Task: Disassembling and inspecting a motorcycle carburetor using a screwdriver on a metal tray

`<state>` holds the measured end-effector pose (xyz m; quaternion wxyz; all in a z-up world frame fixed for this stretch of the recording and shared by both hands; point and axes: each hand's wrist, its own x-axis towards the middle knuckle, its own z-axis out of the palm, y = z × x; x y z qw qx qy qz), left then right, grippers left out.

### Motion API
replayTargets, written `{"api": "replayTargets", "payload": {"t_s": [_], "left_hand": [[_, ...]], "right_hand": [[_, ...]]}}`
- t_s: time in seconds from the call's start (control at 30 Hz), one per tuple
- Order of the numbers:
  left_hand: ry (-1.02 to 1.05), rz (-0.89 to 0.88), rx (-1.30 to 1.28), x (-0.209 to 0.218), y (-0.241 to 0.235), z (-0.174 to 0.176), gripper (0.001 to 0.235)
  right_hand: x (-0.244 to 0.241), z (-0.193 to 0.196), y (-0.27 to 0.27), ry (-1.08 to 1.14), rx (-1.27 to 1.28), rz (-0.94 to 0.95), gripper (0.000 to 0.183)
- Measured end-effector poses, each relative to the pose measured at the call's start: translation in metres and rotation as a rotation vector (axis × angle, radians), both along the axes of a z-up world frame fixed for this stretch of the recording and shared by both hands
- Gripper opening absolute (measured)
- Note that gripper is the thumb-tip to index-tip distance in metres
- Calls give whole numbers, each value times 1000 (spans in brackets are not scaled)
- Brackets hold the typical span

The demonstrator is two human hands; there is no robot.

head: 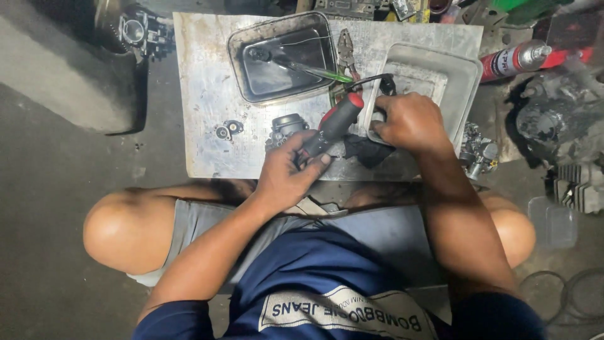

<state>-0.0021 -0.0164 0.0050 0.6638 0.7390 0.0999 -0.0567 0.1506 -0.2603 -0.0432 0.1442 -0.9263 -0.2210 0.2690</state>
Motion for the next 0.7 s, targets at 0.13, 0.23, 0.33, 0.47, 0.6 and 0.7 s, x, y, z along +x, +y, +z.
{"api": "replayTargets", "payload": {"t_s": [0.13,0.23,0.33,0.47,0.6,0.7], "left_hand": [[-12,8,-16,1,2,-2,33],[-18,26,-32,1,3,-4,34],[-35,44,-48,2,5,-2,35],[-55,66,-64,4,9,5,34],[-62,86,-30,4,12,10,33],[-74,92,-37,3,13,9,33]], "right_hand": [[1,-6,4,-30,-27,3,44],[2,-4,9,-28,-34,-8,39],[4,-4,9,-17,-44,2,39],[4,5,12,4,-49,-7,40],[5,15,15,-28,-56,-2,38],[7,3,11,-57,-76,-1,36]]}}
